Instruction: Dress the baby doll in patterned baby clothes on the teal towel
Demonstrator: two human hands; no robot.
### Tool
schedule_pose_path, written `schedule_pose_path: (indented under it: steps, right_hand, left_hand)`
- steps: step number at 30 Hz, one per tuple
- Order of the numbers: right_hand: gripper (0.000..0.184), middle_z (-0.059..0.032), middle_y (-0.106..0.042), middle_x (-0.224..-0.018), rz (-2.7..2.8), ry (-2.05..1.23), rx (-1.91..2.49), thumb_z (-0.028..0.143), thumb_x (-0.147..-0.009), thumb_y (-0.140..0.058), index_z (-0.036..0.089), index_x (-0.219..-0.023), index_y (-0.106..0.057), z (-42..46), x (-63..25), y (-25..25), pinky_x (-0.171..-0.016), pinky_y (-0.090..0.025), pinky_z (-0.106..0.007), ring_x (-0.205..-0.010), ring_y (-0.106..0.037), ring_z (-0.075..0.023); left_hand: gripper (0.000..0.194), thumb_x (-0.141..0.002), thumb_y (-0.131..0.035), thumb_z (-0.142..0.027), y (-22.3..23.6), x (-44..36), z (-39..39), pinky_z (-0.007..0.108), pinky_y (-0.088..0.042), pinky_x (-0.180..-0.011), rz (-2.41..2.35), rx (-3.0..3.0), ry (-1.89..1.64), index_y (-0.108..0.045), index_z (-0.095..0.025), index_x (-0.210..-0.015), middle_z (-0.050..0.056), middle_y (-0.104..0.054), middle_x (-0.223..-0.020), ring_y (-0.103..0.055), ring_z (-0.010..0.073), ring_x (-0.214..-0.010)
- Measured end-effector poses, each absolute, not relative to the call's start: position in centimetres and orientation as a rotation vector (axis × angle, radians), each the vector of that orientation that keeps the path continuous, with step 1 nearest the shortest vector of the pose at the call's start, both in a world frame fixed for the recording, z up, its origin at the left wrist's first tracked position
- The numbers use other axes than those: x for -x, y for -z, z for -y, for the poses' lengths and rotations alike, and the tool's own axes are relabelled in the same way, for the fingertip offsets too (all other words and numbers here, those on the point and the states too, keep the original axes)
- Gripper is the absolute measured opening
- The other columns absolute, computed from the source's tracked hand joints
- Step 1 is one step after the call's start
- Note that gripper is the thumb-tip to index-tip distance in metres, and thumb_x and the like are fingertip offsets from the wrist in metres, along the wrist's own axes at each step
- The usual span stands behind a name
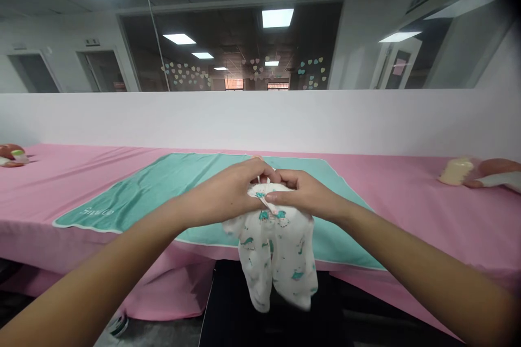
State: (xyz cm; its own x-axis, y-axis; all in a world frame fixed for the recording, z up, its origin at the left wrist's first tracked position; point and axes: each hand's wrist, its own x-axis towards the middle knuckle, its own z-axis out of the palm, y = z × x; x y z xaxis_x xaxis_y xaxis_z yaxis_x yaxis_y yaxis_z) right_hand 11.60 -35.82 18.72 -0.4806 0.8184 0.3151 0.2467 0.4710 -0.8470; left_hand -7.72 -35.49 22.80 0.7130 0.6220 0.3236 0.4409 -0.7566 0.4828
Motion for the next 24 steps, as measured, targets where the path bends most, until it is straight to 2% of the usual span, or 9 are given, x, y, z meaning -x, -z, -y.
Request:
schedule_pose_path:
  steps: [2, 4, 8, 11, 14, 16, 20, 22, 24]
  right_hand:
    - [0.029, 0.0031, -0.05, -0.067, 1.901, -0.896, 0.956, 0.043, -0.072, -0.064, 0.017, -0.069, -0.053, 36.3, -11.8, -18.9, -0.053, -0.035, -0.022, -0.06, -0.047, -0.009]
    - [0.032, 0.0045, -0.047, -0.064, 1.86, -0.778, 0.954, 0.044, -0.072, -0.064, 0.017, -0.064, -0.05, 36.7, -12.0, -19.1, -0.051, -0.032, -0.021, -0.056, -0.044, -0.0075]
    - [0.025, 0.0031, -0.054, -0.066, 1.958, -0.441, 0.935, 0.042, -0.079, -0.058, 0.019, -0.07, -0.06, 37.3, -11.9, -19.5, -0.055, -0.036, -0.023, -0.058, -0.048, -0.0085]
    - [0.022, 0.0, -0.061, -0.079, 1.981, -0.165, 0.827, 0.037, -0.086, -0.05, 0.023, -0.085, -0.067, 37.8, -11.5, -19.9, -0.064, -0.041, -0.026, -0.072, -0.054, -0.0121]
    - [0.016, -0.003, -0.061, -0.095, 1.828, -0.028, 0.657, 0.034, -0.082, -0.056, 0.024, -0.086, -0.068, 38.3, -11.2, -20.5, -0.075, -0.044, -0.03, -0.088, -0.055, -0.0156]
    - [0.016, -0.0033, -0.061, -0.089, 1.782, -0.191, 0.614, 0.036, -0.081, -0.058, 0.022, -0.08, -0.067, 38.5, -11.1, -20.7, -0.069, -0.046, -0.029, -0.081, -0.056, -0.0147]
    - [0.034, 0.0004, -0.058, -0.066, 2.009, -0.967, 0.617, 0.049, -0.079, -0.055, 0.017, -0.077, -0.063, 38.6, -11.0, -20.1, -0.052, -0.042, -0.022, -0.058, -0.052, -0.0101]
    - [0.038, 0.0005, -0.058, -0.065, 2.222, -1.264, 0.607, 0.053, -0.071, -0.061, 0.016, -0.077, -0.063, 38.8, -11.0, -19.6, -0.052, -0.043, -0.022, -0.061, -0.054, -0.0113]
    - [0.041, -0.0005, -0.06, -0.069, 2.358, -1.392, 0.591, 0.053, -0.065, -0.066, 0.015, -0.079, -0.065, 38.9, -10.9, -19.2, -0.058, -0.046, -0.023, -0.069, -0.057, -0.0138]
  left_hand:
    - [0.019, -0.071, -0.06, -0.029, -23.4, 8.3, 35.7, 0.024, -0.04, -0.062, -0.899, -2.521, -0.69, -0.06, -0.023, -0.09, -0.001, -0.059, -0.087, -0.054, 0.0146, -0.076]
    - [0.016, -0.074, -0.059, -0.034, -24.0, 8.9, 35.9, 0.023, -0.04, -0.058, -0.883, -2.441, -0.667, -0.06, -0.021, -0.083, 0.0, -0.06, -0.082, -0.054, 0.013, -0.07]
    - [0.023, -0.08, -0.053, -0.041, -24.5, 9.7, 35.9, 0.021, -0.041, -0.053, -0.766, -2.228, -0.766, -0.059, -0.019, -0.083, 0.002, -0.061, -0.082, -0.055, 0.0119, -0.067]
    - [0.025, -0.08, -0.054, -0.042, -24.3, 10.1, 35.8, 0.019, -0.038, -0.048, -0.766, -2.133, -0.898, -0.058, -0.018, -0.081, 0.001, -0.058, -0.072, -0.051, 0.0097, -0.058]
    - [0.024, -0.08, -0.056, -0.041, -24.2, 10.2, 35.8, 0.018, -0.035, -0.045, -0.738, -2.071, -0.91, -0.057, -0.017, -0.078, -0.001, -0.054, -0.064, -0.047, 0.0081, -0.053]
    - [0.025, -0.079, -0.057, -0.041, -24.1, 9.9, 35.8, 0.018, -0.035, -0.044, -0.688, -2.02, -0.856, -0.056, -0.017, -0.077, -0.001, -0.052, -0.062, -0.047, 0.0079, -0.051]
    - [0.025, -0.079, -0.057, -0.041, -23.6, 9.0, 35.6, 0.017, -0.035, -0.044, -0.584, -1.762, -1.06, -0.052, -0.017, -0.073, -0.003, -0.049, -0.059, -0.043, 0.0058, -0.047]
    - [0.026, -0.08, -0.057, -0.04, -23.3, 8.7, 35.1, 0.017, -0.034, -0.043, -0.557, -1.61, -1.214, -0.05, -0.017, -0.071, -0.005, -0.045, -0.057, -0.04, 0.0045, -0.045]
    - [0.026, -0.08, -0.057, -0.04, -22.8, 8.8, 34.7, 0.017, -0.033, -0.043, -0.544, -1.532, -1.224, -0.049, -0.017, -0.07, -0.006, -0.042, -0.055, -0.038, 0.0043, -0.043]
